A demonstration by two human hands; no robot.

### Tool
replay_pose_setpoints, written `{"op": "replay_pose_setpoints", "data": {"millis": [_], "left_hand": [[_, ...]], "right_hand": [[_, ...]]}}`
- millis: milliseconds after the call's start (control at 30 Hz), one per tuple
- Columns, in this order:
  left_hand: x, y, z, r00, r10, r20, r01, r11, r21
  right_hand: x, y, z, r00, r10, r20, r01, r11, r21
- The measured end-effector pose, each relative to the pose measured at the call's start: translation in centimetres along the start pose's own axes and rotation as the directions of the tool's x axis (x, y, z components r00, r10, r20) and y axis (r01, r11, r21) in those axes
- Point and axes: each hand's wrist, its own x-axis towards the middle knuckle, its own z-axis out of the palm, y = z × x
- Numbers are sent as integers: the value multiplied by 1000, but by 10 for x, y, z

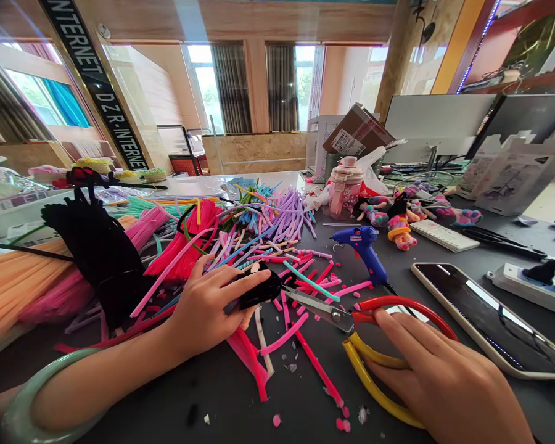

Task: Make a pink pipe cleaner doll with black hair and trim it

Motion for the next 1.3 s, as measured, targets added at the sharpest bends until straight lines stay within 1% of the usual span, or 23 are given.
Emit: {"op": "replay_pose_setpoints", "data": {"millis": [67, 200, 300, 400, 533, 600, 667, 733, 800, 933, 1000, 1067, 1133, 1233, 1300], "left_hand": [[0, 0, 1, 1000, 3, -10, -3, 1000, 0], [-1, -1, 4, 998, 11, -62, -11, 1000, 3], [0, 0, 2, 999, 18, -38, -17, 1000, 16], [0, 0, 0, 999, 22, -40, -21, 999, 27], [0, -1, 0, 999, 23, -43, -22, 999, 32], [0, -1, 0, 999, 20, -39, -19, 999, 32], [0, -1, 0, 999, 14, -32, -13, 999, 32], [0, -1, 1, 1000, 9, -24, -8, 999, 36], [-1, -2, 2, 1000, 9, -24, -8, 999, 38], [-1, -3, 5, 999, -1, -37, 2, 999, 32], [-2, -3, 7, 999, -8, -33, 9, 999, 31], [-3, -3, 8, 999, -12, -34, 13, 999, 32], [-4, -4, 9, 999, -14, -45, 15, 999, 31], [-4, -4, 9, 999, -10, -44, 11, 1000, 25], [-3, -4, 8, 999, -10, -36, 11, 1000, 25]], "right_hand": [[0, -3, -1, 1000, 4, -8, -4, 1000, 1], [2, -7, -2, 1000, 1, -19, -1, 1000, 16], [7, -9, -4, 1000, 8, -15, -8, 1000, 6], [12, -12, -6, 999, -12, -34, 12, 1000, -6], [10, -13, -4, 999, -14, -33, 13, 1000, -19], [7, -10, -1, 1000, 11, -20, -11, 1000, -18], [3, -4, -1, 1000, -1, 7, 1, 1000, 1], [-1, 3, -1, 993, -108, 54, 106, 994, 40], [-5, 10, 0, 984, -169, 65, 167, 985, 33], [-12, 16, 2, 986, -118, 117, 110, 991, 76], [-9, 14, 2, 989, -119, 92, 111, 990, 84], [-2, 11, 1, 986, -165, 37, 163, 985, 63], [6, 8, -2, 983, -182, -9, 182, 983, 5], [15, 3, -6, 977, -211, -7, 211, 976, -58], [16, 0, -6, 986, -166, -1, 165, 982, -88]]}}
